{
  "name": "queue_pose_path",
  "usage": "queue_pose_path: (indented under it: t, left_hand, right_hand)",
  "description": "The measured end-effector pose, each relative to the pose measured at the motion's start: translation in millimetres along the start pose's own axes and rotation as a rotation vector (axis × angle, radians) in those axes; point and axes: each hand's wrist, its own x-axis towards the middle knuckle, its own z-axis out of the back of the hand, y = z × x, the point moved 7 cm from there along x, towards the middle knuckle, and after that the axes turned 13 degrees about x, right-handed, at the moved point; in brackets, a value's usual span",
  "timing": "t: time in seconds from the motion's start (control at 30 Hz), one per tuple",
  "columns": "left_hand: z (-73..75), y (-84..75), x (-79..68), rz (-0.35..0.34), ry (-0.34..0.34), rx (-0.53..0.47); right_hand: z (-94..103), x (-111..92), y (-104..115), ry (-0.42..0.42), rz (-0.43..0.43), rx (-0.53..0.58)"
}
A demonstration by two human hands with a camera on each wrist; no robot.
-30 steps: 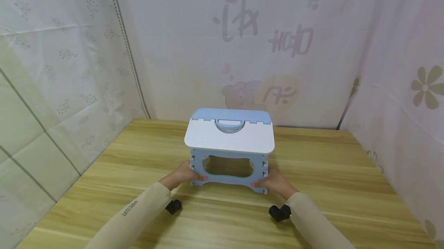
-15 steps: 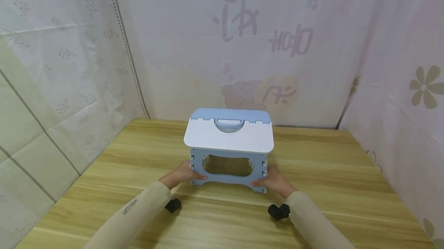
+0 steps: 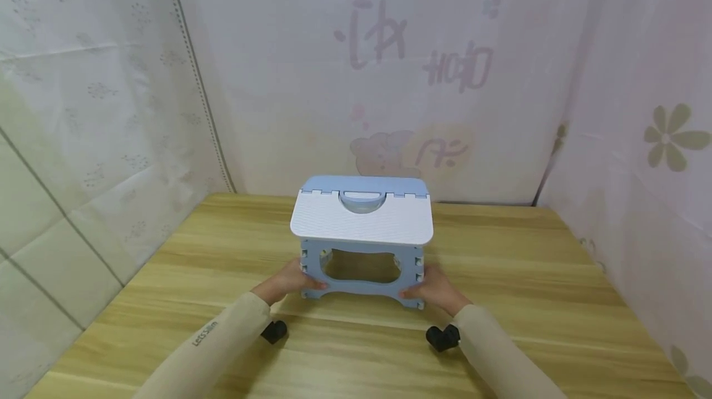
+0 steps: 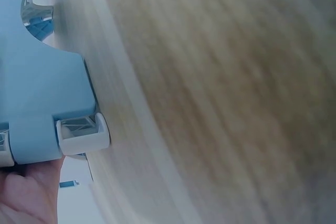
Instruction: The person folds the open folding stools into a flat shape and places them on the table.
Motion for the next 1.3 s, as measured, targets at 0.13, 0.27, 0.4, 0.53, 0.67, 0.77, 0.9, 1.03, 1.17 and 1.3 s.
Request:
queue_pose_path:
  t: [0.13, 0.27, 0.4, 0.53, 0.67, 0.77, 0.9, 1.03, 1.17, 1.3]
  left_hand:
    - [-0.1, 3.7, 1.8, 0.015, 0.012, 0.009]
    - [0.7, 3.6, 1.7, 0.018, 0.018, 0.014]
    - [0.6, 3.1, 2.4, 0.005, 0.016, 0.014]
    - [0.8, 1.8, 3.4, -0.005, 0.007, 0.017]
    - [0.7, 1.7, 3.3, 0.003, 0.004, 0.023]
    - [0.2, 3.7, 2.9, 0.021, 0.005, 0.028]
    - [0.9, 4.2, 2.4, 0.028, 0.0, 0.043]
    - [0.8, 4.5, 2.4, 0.029, -0.003, 0.043]
    - [-0.1, 5.2, 2.3, 0.038, -0.004, 0.045]
    - [0.4, 3.5, 0.9, 0.044, -0.005, 0.047]
  right_hand:
    - [-0.6, 2.0, -2.3, 0.003, 0.008, 0.006]
    - [-1.3, 2.8, -2.6, 0.003, 0.016, 0.0]
    - [-1.2, 2.4, 0.9, 0.005, 0.028, 0.002]
    - [-1.0, 2.8, 3.1, 0.007, 0.042, -0.003]
    - [-0.9, 3.4, 0.9, 0.002, 0.035, -0.007]
    - [-1.4, 3.8, -0.6, 0.002, 0.032, -0.011]
    - [-2.0, 4.4, -0.6, 0.009, 0.033, 0.0]
    - [-1.7, 4.7, -1.3, 0.014, 0.022, 0.01]
    - [-1.6, 4.6, -3.7, 0.019, 0.002, 0.021]
    - [-1.1, 4.6, -3.9, 0.02, -0.001, 0.026]
